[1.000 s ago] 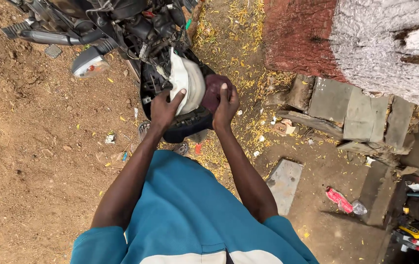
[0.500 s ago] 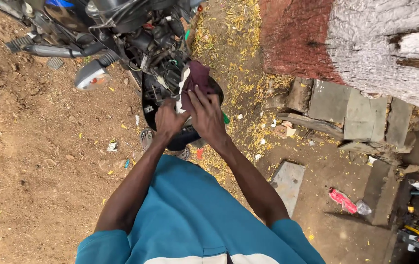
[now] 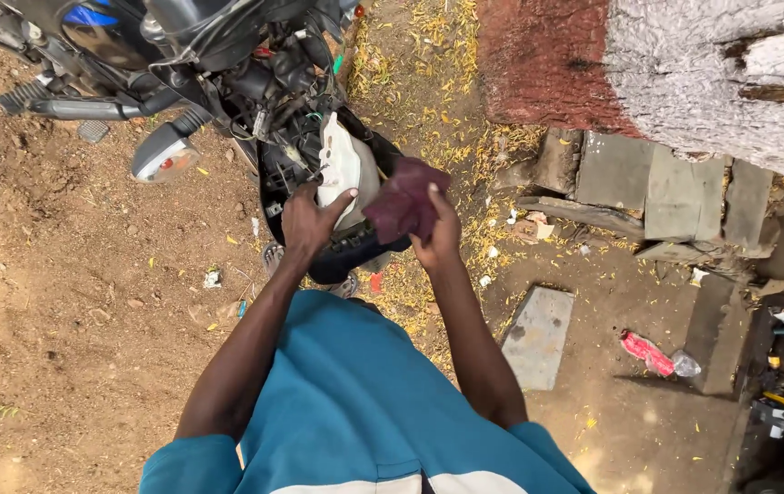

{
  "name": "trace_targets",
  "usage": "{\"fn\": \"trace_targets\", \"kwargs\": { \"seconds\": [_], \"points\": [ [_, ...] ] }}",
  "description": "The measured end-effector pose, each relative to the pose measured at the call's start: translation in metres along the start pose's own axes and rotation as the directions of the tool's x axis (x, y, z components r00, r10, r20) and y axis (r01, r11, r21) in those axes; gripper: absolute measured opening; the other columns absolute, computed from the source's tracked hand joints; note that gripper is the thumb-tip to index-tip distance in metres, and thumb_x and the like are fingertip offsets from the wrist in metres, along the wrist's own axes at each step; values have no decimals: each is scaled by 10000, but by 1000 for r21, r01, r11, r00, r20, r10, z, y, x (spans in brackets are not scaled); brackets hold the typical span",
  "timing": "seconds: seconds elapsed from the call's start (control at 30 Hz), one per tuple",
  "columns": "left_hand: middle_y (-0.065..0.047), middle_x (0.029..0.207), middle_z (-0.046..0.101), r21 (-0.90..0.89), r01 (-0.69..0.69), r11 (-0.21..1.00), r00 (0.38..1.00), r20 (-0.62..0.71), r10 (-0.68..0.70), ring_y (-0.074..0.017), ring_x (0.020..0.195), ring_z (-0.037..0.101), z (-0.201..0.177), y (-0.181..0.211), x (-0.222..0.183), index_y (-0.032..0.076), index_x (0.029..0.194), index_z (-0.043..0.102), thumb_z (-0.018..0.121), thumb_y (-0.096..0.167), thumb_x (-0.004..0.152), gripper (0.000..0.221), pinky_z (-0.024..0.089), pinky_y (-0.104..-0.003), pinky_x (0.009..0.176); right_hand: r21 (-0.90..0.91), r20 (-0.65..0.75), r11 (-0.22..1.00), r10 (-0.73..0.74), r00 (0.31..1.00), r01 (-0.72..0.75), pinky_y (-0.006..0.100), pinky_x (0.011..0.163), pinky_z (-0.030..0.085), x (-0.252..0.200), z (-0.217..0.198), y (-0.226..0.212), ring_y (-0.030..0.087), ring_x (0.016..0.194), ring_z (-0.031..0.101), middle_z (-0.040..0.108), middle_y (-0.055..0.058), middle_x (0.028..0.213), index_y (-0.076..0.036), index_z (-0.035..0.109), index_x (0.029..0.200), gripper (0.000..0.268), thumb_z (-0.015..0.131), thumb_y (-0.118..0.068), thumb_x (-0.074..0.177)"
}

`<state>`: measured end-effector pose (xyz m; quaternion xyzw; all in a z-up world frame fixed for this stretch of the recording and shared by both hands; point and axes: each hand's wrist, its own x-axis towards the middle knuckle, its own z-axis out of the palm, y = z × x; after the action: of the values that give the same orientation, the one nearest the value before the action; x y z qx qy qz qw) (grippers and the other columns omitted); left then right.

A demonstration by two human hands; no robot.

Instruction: Replacing or repairing a motorcycle headlight assembly using tools.

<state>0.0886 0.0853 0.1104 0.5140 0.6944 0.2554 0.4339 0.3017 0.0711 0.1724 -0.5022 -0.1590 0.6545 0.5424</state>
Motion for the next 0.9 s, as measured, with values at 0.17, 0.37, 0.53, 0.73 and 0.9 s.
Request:
{"fn": "trace_targets", "kwargs": {
  "seconds": [0.17,0.37,0.53,0.73,0.9],
  "points": [
    [-260,1007,737,34,5,999,999,41,-7,-391,885,730,-1,8,2,-38,1128,718,767,694,757,822,558,-530,767,-497,123,768,-399,909,404,430,1011,516,3,-8,49,257,1093,661,730,126,1163,-41,718,1205,285,611,-254,1048],
    [-251,977,738,-23,-44,999,992,120,47,-385,885,741,8,6,10,-28,1097,709,752,565,767,679,562,-507,783,-777,612,-134,-389,689,615,436,1148,377,28,58,25,315,1278,498,570,61,1546,-91,631,1431,409,608,-201,1038],
    [-252,968,740,-26,-23,999,993,119,26,-377,879,737,-9,17,13,-48,1058,727,762,550,807,649,555,-501,789,-775,618,-141,-370,694,615,475,1180,355,15,42,40,352,1379,479,536,104,1558,-73,569,1481,459,589,-196,1039],
    [-278,951,721,-73,-79,994,996,43,82,-340,794,725,8,-2,14,-102,1162,641,817,491,688,779,569,-471,690,-780,619,-146,-323,716,609,495,1240,392,18,34,50,369,1459,491,531,116,1551,-84,507,1537,502,527,-183,1045],
    [-290,1019,714,9,-111,994,991,-67,112,-418,895,707,10,23,10,-73,986,708,784,561,779,671,547,-519,750,-803,530,-17,-477,701,596,500,1207,368,52,49,34,402,1458,466,477,181,1586,-70,495,1525,532,655,-240,1046]
  ]
}}
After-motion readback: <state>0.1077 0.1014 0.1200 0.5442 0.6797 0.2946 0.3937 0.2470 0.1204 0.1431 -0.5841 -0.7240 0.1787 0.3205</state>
